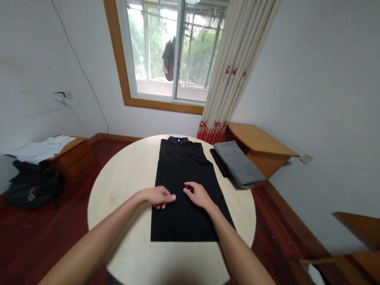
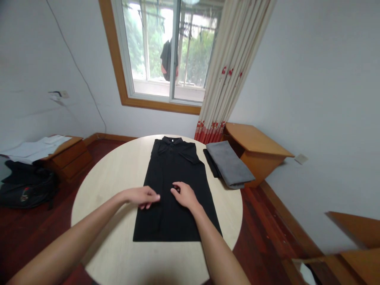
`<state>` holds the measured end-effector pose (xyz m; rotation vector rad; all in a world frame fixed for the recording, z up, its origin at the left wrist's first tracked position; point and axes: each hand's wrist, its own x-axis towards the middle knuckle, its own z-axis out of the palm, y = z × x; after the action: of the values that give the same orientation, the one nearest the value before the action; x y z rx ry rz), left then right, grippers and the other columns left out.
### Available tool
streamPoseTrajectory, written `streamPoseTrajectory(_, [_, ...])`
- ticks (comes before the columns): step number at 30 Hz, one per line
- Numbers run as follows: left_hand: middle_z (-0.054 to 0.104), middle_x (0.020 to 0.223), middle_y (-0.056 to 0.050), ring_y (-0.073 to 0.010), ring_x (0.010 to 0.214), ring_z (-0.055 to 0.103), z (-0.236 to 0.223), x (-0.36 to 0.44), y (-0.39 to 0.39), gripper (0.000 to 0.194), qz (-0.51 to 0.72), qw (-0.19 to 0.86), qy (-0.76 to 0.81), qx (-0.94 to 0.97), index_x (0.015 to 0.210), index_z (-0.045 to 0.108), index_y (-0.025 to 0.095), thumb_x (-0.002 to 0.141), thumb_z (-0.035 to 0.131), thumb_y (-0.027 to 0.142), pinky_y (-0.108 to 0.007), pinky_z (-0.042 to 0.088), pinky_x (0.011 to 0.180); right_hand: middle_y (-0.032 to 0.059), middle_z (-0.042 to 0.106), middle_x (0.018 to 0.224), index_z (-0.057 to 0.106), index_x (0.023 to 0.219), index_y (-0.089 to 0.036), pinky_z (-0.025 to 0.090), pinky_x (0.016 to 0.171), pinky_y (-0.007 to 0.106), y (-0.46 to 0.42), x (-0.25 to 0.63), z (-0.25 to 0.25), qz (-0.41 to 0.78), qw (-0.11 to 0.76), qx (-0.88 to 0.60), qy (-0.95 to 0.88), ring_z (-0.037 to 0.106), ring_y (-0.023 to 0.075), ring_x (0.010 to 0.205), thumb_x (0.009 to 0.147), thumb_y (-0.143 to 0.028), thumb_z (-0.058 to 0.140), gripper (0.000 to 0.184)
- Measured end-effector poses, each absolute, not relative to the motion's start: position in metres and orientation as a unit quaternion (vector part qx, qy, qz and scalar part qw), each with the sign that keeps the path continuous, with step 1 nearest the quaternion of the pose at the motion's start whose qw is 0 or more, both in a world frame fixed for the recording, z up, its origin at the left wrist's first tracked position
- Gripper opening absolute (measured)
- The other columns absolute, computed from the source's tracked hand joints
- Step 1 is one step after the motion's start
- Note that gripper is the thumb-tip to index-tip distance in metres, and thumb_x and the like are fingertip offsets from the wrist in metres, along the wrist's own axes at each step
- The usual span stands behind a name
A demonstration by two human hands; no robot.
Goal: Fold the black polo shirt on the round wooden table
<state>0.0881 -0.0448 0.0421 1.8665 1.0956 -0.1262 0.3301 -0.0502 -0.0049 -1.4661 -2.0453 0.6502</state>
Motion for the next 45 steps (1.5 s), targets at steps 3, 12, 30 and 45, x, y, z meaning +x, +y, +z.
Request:
streamPoseTrajectory(3, [0.075, 0.082, -0.007, -0.0170, 0.064, 0.066, 0.042, 0.090, 0.035, 0.064, 0.076, 0.290, 0.614, 0.730, 0.096, 0.074, 0.018, 0.097, 0.032, 0.066, -0.026, 0.049, 0.060, 0.0093, 0.072, 0.106, 0.065, 0.128, -0.015, 0.051, 0.078, 0.028, -0.039, 0.299, 0.001, 0.357, 0.264, -0.521, -0.729, 0.064, 0.0147, 0.077, 0.091, -0.033, 0.062, 0.041])
streamPoseTrajectory(12, [0.068, 0.122, -0.025, -0.0365, 0.114, 0.064, 0.027, 0.098, 0.174, 0.046, 0.100, 0.082, 0.728, 0.673, 0.115, 0.067, 0.010, 0.089, 0.058, 0.047, -0.041, 0.049, 0.090, 0.0034, 0.065, 0.097, 0.069, 0.121, -0.018, 0.045, 0.065, 0.023, -0.031, 0.270, -0.024, 0.428, 0.290, -0.516, -0.683, 0.051, 0.0081, 0.062, 0.087, -0.028, 0.066, 0.036])
streamPoseTrajectory(30, [0.070, 0.118, -0.023, -0.0359, 0.107, 0.067, 0.029, 0.111, 0.222, 0.042, 0.103, 0.092, 0.748, 0.649, 0.111, 0.072, 0.010, 0.080, 0.060, 0.035, -0.037, 0.053, 0.079, -0.0068, 0.053, 0.057, 0.072, 0.118, -0.020, 0.035, 0.043, 0.016, -0.043, 0.279, -0.011, 0.598, 0.144, -0.449, -0.648, 0.047, 0.0062, 0.045, 0.088, -0.023, 0.064, 0.031])
streamPoseTrajectory(45, [0.062, 0.131, -0.018, -0.0330, 0.127, 0.050, -0.004, 0.134, 0.167, 0.047, 0.140, 0.013, 0.655, 0.742, 0.120, 0.069, 0.016, 0.098, 0.038, 0.043, -0.044, 0.039, 0.104, -0.0085, 0.050, 0.057, 0.072, 0.117, -0.021, 0.046, 0.044, 0.015, -0.047, 0.280, -0.012, 0.677, 0.046, -0.384, -0.626, 0.054, 0.0057, 0.045, 0.089, -0.015, 0.063, 0.030])
